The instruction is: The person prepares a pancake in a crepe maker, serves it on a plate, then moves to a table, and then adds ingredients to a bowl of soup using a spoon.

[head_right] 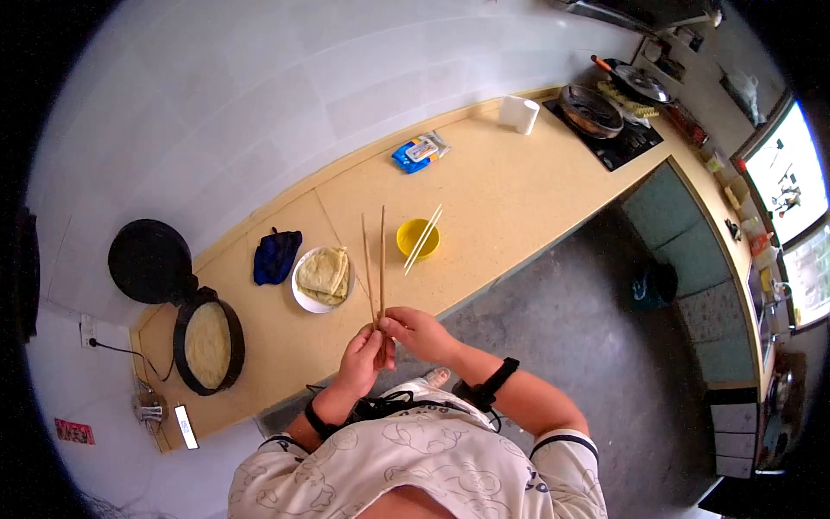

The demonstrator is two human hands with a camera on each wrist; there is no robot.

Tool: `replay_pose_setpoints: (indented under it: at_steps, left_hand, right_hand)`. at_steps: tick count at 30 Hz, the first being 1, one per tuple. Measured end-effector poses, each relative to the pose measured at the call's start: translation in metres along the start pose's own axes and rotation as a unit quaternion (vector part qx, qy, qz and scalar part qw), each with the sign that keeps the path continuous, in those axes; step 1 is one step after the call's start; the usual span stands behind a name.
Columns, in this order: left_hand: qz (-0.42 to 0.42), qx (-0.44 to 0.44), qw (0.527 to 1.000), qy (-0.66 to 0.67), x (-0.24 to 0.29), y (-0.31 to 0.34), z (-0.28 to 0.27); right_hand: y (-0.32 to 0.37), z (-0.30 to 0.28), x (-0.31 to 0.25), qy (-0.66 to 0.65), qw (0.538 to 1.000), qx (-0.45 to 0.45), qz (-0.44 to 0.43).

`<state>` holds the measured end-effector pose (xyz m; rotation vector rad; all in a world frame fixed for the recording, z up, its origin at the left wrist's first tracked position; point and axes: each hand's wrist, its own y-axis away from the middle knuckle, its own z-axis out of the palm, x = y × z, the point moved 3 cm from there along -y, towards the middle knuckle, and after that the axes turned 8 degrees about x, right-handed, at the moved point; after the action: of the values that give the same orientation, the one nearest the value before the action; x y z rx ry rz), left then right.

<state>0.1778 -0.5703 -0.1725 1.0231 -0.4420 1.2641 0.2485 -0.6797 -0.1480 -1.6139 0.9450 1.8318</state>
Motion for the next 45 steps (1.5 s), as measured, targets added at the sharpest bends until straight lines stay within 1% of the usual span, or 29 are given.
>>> replay_pose_setpoints:
  at_steps: [1,3,5,7,8,10,14,16,17,20,21,22,23,24,26,27,28,29,31,33,34,35,36,38,39,41,42,44,45]
  left_hand:
    - [-0.001,0.008,1.000,-0.003,-0.001,0.001,0.002]
    - [-0.003,0.021,1.000,-0.005,-0.002,0.003,0.003]
    - [0.006,0.032,0.999,-0.040,-0.003,0.004,0.002]
    - [0.006,0.038,0.999,-0.030,-0.001,0.005,0.003]
    - [0.006,0.040,0.999,-0.020,0.000,0.006,0.004]
    - [0.012,0.039,0.999,-0.015,-0.001,0.005,0.004]
    - [0.025,0.035,0.999,-0.009,-0.004,0.000,0.005]
    - [0.025,0.043,0.999,-0.007,-0.003,-0.002,0.008]
    - [0.026,0.054,0.998,-0.004,-0.002,-0.003,0.009]
    - [0.028,0.049,0.998,-0.008,-0.003,-0.006,0.010]
    - [0.028,0.049,0.998,-0.007,-0.006,-0.009,0.009]
    - [0.043,0.071,0.996,-0.018,-0.011,-0.012,0.005]
    - [0.058,0.095,0.993,-0.027,-0.011,-0.013,0.004]
    - [0.061,0.101,0.993,-0.024,-0.010,-0.012,0.002]
    - [0.035,0.108,0.993,-0.040,-0.007,-0.010,-0.003]
    - [0.048,0.121,0.991,-0.031,-0.004,-0.013,-0.004]
    - [0.061,0.164,0.984,-0.039,-0.004,-0.010,-0.009]
    - [0.068,0.210,0.974,-0.046,-0.005,-0.004,-0.015]
    - [0.074,0.245,0.966,-0.024,-0.006,0.009,-0.027]
    - [0.102,0.279,0.955,-0.012,-0.006,0.022,-0.045]
    - [0.105,0.315,0.943,-0.015,-0.008,0.033,-0.053]
    - [0.103,0.350,0.931,-0.018,-0.012,0.045,-0.062]
    - [0.112,0.359,0.926,-0.016,-0.014,0.055,-0.070]
    - [0.101,0.393,0.914,0.004,-0.018,0.079,-0.092]
    - [0.102,0.416,0.904,-0.010,-0.020,0.090,-0.102]
    - [0.110,0.442,0.890,-0.008,-0.018,0.110,-0.120]
    - [0.114,0.461,0.880,-0.007,-0.017,0.119,-0.128]
    - [0.113,0.479,0.870,-0.019,-0.011,0.136,-0.145]
    - [0.107,0.493,0.863,-0.036,-0.009,0.143,-0.155]
  right_hand:
    - [0.001,0.005,-0.001,-0.048,0.997,-0.023,0.051]
    - [-0.001,0.007,0.003,-0.053,0.996,-0.020,0.066]
    - [-0.001,0.010,0.007,-0.059,0.995,-0.016,0.082]
    - [0.000,0.010,0.010,-0.108,0.990,-0.010,0.095]
    - [0.000,0.011,0.011,-0.108,0.989,-0.011,0.096]
    - [0.000,0.014,0.014,-0.160,0.983,0.008,0.094]
    - [0.003,0.009,0.008,-0.142,0.986,-0.002,0.089]
    - [0.004,0.007,0.009,-0.161,0.983,-0.006,0.086]
    - [0.004,0.007,0.010,-0.160,0.983,-0.003,0.086]
    - [0.005,0.005,0.012,-0.154,0.985,0.011,0.081]
    - [0.004,0.004,0.012,-0.119,0.990,0.001,0.074]
    - [0.003,0.003,0.013,-0.084,0.994,-0.010,0.068]
    - [0.002,0.004,0.013,-0.082,0.994,-0.015,0.069]
    - [0.002,0.006,0.014,-0.097,0.993,-0.033,0.066]
    - [0.002,0.012,0.017,-0.104,0.990,-0.066,0.063]
    - [0.001,0.011,0.021,-0.050,0.998,-0.018,0.038]
    - [0.001,0.012,0.025,0.000,1.000,0.027,0.015]
    - [0.002,0.016,0.029,0.003,1.000,0.003,0.022]
    - [0.005,0.015,0.036,-0.024,0.996,-0.021,0.087]
    - [0.000,0.020,0.047,-0.016,0.994,-0.063,0.093]
    - [-0.004,0.024,0.053,-0.013,0.992,-0.079,0.102]
    - [-0.008,0.032,0.056,-0.011,0.990,-0.097,0.102]
    - [-0.015,0.039,0.056,-0.010,0.989,-0.109,0.098]
    - [-0.027,0.059,0.058,0.018,0.987,-0.133,0.084]
    - [-0.033,0.071,0.063,0.016,0.986,-0.141,0.083]
    - [-0.054,0.099,0.073,0.059,0.985,-0.154,0.048]
    - [-0.066,0.111,0.076,0.061,0.984,-0.161,0.044]
    - [-0.095,0.139,0.078,0.151,0.976,-0.159,-0.019]
    - [-0.113,0.152,0.080,0.161,0.975,-0.152,-0.019]
